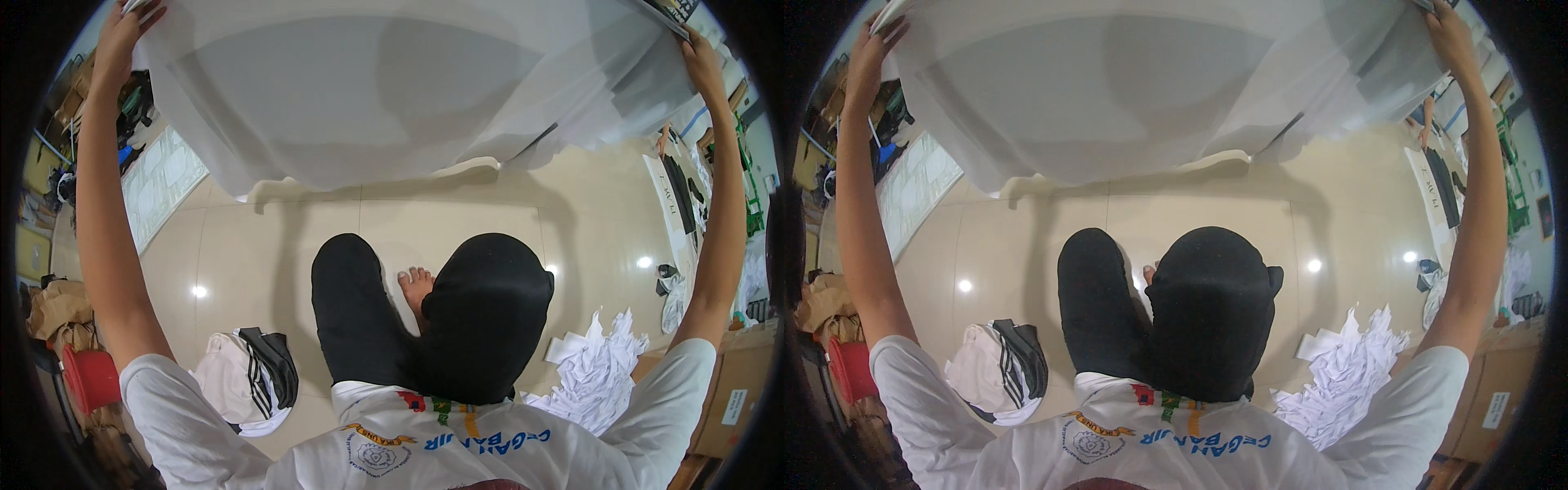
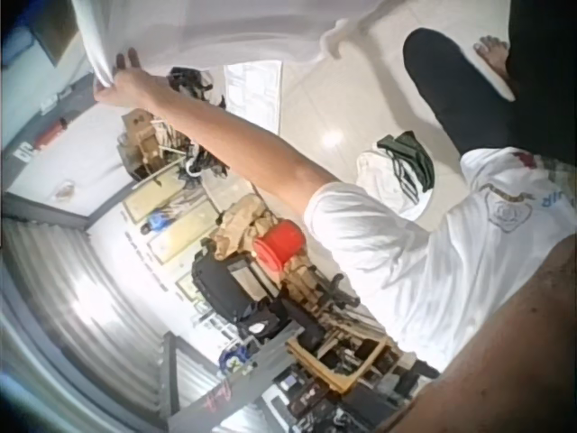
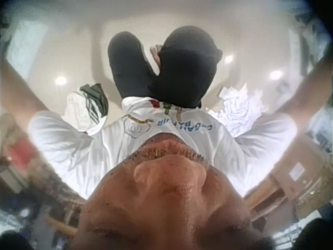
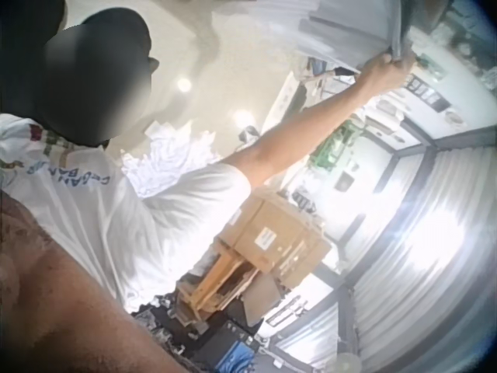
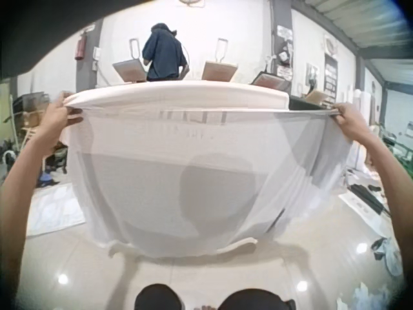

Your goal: The person sits on the floor and uses scissors to cut a white paper template, then places a dark fabric piece on the template and cuts the fabric to match the shape. The person handles the paper and fabric pieces, adjusting them on the floor during the process.

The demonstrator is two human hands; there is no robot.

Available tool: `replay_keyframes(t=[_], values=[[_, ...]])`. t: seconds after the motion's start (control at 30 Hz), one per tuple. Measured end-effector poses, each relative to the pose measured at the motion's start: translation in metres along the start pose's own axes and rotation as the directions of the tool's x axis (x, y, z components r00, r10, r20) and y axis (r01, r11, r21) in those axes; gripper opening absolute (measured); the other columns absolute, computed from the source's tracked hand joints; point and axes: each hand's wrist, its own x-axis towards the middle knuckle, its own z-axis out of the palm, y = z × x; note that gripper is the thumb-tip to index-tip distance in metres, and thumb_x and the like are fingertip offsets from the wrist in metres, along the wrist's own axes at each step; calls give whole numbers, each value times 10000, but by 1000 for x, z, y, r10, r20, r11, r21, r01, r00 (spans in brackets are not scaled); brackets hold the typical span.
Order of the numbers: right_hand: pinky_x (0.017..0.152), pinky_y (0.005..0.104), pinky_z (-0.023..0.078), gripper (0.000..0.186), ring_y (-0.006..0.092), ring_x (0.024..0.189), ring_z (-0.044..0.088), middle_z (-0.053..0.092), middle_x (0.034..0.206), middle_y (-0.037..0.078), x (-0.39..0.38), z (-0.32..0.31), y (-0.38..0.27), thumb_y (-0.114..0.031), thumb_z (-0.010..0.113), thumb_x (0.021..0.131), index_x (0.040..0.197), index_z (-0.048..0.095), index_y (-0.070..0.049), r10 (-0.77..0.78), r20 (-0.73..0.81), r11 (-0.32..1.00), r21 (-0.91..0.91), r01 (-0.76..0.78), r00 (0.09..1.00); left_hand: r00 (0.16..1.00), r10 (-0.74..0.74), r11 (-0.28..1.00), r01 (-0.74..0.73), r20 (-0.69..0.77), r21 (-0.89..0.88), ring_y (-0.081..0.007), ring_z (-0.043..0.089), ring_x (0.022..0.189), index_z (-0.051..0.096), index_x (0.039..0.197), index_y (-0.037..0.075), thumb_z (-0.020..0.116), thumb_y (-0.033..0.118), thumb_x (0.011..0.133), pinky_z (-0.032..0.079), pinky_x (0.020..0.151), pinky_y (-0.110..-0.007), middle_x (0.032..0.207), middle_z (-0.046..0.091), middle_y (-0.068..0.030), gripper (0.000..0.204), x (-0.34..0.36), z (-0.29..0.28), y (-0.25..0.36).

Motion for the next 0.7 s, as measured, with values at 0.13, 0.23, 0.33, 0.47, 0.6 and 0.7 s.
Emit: replay_keyframes(t=[0.13,0.23,0.33,0.47,0.6,0.7], values=[[1033,374,517,445,265,1119,726,767,1230,188,-36,4,-3,-230,565,1097,1477,631,-7,77,236,994,53,-92,969,997,-69,997,70,-25,38,-345,630,1388,403,1593,-81,349,71,1111,479,1238,-444,1508,579,-279,509,-37,-12,12],[972,344,533,432,214,1034,719,775,1145,134,-61,-13,-1,-251,553,1118,1457,644,-1,60,294,982,156,-110,954,997,-83,996,83,-9,31,-322,655,1351,454,1568,-91,339,58,1112,507,1221,-437,1444,632,-259,493,-57,-24,-7],[802,275,551,442,123,849,690,758,988,76,-83,-10,15,-290,539,1140,1480,628,-23,174,258,928,279,-246,950,997,81,982,-82,13,168,-319,658,1348,462,1564,-88,343,71,1122,521,1209,-449,1431,646,-261,485,-74,-40,-15],[448,137,399,478,-53,521,476,671,806,-56,-95,-27,-22,-387,530,1159,1499,598,-58,417,474,634,460,-622,775,988,146,963,-130,-50,235,-326,652,1359,475,1563,-71,356,94,1134,515,1209,-455,1436,651,-256,474,-68,-55,-9],[501,134,429,439,-34,643,545,693,960,-16,-56,6,11,-376,604,1127,1396,637,-30,308,524,260,757,-600,794,992,-4,997,14,-123,78,-298,651,1355,498,1571,-31,424,115,1123,495,1198,-446,1432,662,-198,478,-9,-16,-13],[683,187,517,363,19,833,614,680,1030,-19,-19,50,11,-313,610,1130,1363,640,-36,324,506,129,813,-567,799,997,-80,996,81,-18,37,-172,685,1166,607,1496,64,467,155,1082,467,991,-347,1312,719,-46,446,50,25,-96]])
